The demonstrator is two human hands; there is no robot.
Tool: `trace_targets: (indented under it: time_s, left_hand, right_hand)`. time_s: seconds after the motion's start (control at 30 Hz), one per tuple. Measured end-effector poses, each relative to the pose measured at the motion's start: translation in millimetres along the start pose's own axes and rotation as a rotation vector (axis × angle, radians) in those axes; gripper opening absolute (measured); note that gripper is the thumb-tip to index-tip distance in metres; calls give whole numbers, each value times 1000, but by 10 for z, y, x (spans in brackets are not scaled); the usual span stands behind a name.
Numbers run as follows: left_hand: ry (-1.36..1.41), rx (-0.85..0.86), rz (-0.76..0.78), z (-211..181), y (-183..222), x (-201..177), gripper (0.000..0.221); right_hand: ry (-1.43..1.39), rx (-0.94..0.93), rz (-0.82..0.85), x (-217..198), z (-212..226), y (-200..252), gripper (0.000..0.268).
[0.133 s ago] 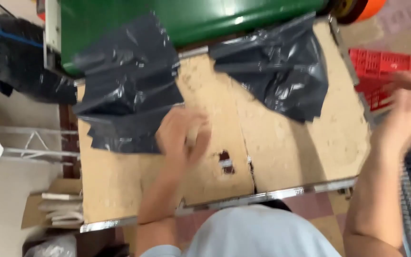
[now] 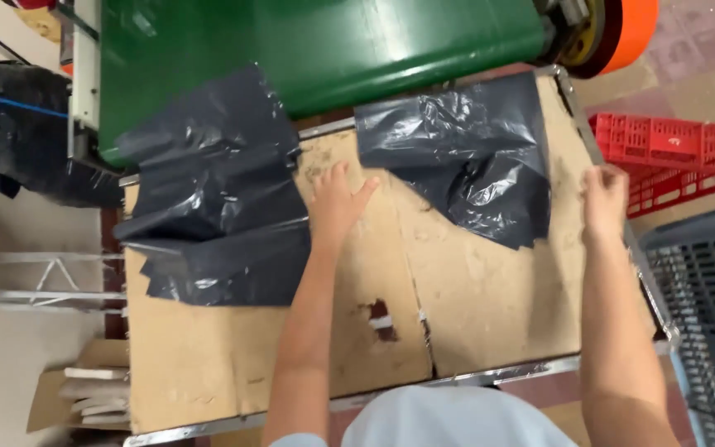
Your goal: The person repeatedly folds black plastic sheets on a wooden table and places them into a grey plastic basket. The sheets are taken from a conveyor belt, folded by hand, and stacked in the basket.
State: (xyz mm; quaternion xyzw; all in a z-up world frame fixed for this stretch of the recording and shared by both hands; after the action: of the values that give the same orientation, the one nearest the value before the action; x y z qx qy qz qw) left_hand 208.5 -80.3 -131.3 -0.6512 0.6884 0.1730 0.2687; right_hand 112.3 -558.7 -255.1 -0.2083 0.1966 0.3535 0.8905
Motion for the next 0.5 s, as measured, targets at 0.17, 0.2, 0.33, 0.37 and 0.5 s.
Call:
trace_targets:
  time_s: [0.17,0.2,0.33,0.37,0.5]
  left_hand:
    - [-325,-74,130,282,-571,1048,64]
    - [-406,48,140,482,-605,1301,65]
    - [-528,230,151,812,-681,1629,63]
    - [-535,245,143,828,-694,1668,63]
    - [-543,269,43,949,-853,1726,54]
  right_hand:
    - [456,355,243,892,360,156,101]
    - [733,76,242,1117,463,208,85]
    - [999,-326,249,1226,481,311,65]
    - [989,-324,234,1213,466,317,65]
    - [1034,-352,250,1288,440,248,72]
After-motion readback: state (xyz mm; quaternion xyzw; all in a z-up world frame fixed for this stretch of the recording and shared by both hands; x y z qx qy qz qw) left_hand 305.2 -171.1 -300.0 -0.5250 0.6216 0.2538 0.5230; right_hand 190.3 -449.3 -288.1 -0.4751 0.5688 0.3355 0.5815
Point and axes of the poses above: each hand's wrist, its own y-axis away from the middle knuckle, its own x-axis out of the palm, z = x × y, the point moved 6 cm from there along -y, towards the middle knuckle, and after that the axes turned 11 degrees about y, right-handed, at the moved point
